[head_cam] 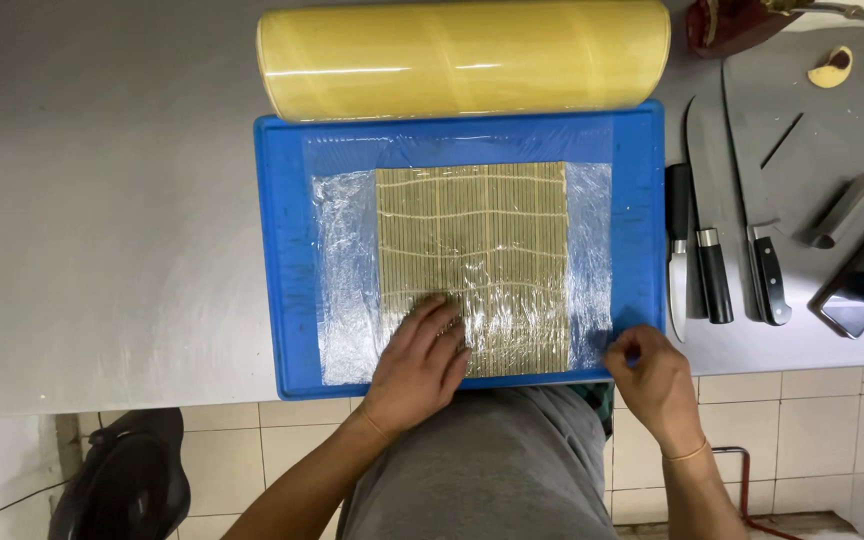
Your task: The person repeatedly wraps a bamboo sushi mat with plastic wrap. They pull a sheet of plastic wrap from a roll, place it over the mat on a blue tray, smooth it down, and then flip the mat to wrap the other side. This cycle is repeated multiple times throughout the video.
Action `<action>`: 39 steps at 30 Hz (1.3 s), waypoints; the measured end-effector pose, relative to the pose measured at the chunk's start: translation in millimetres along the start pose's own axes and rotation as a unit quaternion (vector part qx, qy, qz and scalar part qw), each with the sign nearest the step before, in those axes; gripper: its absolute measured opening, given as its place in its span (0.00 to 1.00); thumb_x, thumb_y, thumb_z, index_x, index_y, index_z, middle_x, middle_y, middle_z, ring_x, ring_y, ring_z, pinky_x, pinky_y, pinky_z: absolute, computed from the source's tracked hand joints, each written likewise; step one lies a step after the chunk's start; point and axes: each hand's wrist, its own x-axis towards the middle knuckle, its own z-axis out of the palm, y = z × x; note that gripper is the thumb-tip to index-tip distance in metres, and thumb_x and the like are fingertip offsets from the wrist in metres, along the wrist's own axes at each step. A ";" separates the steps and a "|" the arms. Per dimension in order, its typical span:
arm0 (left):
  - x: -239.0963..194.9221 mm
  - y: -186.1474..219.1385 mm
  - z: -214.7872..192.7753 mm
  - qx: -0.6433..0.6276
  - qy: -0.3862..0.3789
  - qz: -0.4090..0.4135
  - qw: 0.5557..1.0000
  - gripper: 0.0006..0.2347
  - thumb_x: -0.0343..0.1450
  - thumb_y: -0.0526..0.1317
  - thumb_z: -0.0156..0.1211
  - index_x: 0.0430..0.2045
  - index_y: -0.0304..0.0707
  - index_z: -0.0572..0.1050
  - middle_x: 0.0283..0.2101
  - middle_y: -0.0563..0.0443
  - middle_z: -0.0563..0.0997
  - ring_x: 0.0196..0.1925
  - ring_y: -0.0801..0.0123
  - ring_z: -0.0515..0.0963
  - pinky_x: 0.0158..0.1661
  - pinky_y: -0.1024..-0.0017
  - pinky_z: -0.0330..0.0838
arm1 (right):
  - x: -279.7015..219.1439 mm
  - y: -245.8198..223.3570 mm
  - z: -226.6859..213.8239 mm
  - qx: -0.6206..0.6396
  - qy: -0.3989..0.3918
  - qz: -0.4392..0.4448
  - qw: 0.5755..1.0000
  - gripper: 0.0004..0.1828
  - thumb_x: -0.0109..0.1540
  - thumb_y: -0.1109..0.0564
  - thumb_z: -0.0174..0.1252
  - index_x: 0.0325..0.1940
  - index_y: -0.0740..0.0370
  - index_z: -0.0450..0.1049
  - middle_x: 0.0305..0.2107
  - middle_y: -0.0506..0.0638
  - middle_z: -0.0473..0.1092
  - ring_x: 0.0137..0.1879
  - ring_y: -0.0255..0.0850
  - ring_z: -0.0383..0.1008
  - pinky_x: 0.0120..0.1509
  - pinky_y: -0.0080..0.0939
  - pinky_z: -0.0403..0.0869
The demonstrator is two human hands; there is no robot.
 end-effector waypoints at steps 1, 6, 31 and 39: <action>1.3 1.7 6.5 0.004 -0.006 0.016 1.000 0.13 0.82 0.40 0.61 0.51 0.23 0.81 0.64 0.31 0.80 0.71 0.40 0.75 0.75 0.47 0.71 | -2.9 -7.3 -4.7 0.040 0.005 0.006 0.999 0.05 0.68 0.58 0.60 0.40 0.62 0.78 0.37 0.52 0.79 0.38 0.45 0.77 0.46 0.45 0.75; 7.9 14.9 33.0 0.029 -0.039 0.062 0.997 0.14 0.83 0.41 0.60 0.54 0.24 0.80 0.66 0.31 0.79 0.73 0.43 0.75 0.75 0.50 0.71 | -15.4 -1.9 1.6 0.019 0.049 0.013 0.999 0.13 0.69 0.53 0.66 0.50 0.65 0.74 0.42 0.59 0.78 0.44 0.55 0.81 0.52 0.54 0.79; 6.4 21.1 59.2 0.121 -0.164 0.039 0.978 0.37 0.82 0.64 0.49 0.83 0.37 0.59 0.86 0.39 0.58 0.89 0.47 0.53 0.85 0.48 0.44 | -19.1 12.7 11.4 -0.015 0.114 -0.385 0.916 0.13 0.73 0.69 0.60 0.60 0.64 0.82 0.53 0.56 0.73 0.56 0.52 0.76 0.59 0.49 0.81; 11.5 23.3 39.0 0.079 -0.149 0.131 0.977 0.24 0.85 0.34 0.51 0.81 0.31 0.61 0.85 0.38 0.63 0.87 0.46 0.62 0.84 0.40 0.54 | -25.7 -11.1 -22.5 -0.002 0.174 -0.394 0.902 0.10 0.73 0.69 0.63 0.53 0.57 0.81 0.54 0.53 0.76 0.64 0.57 0.73 0.73 0.52 0.73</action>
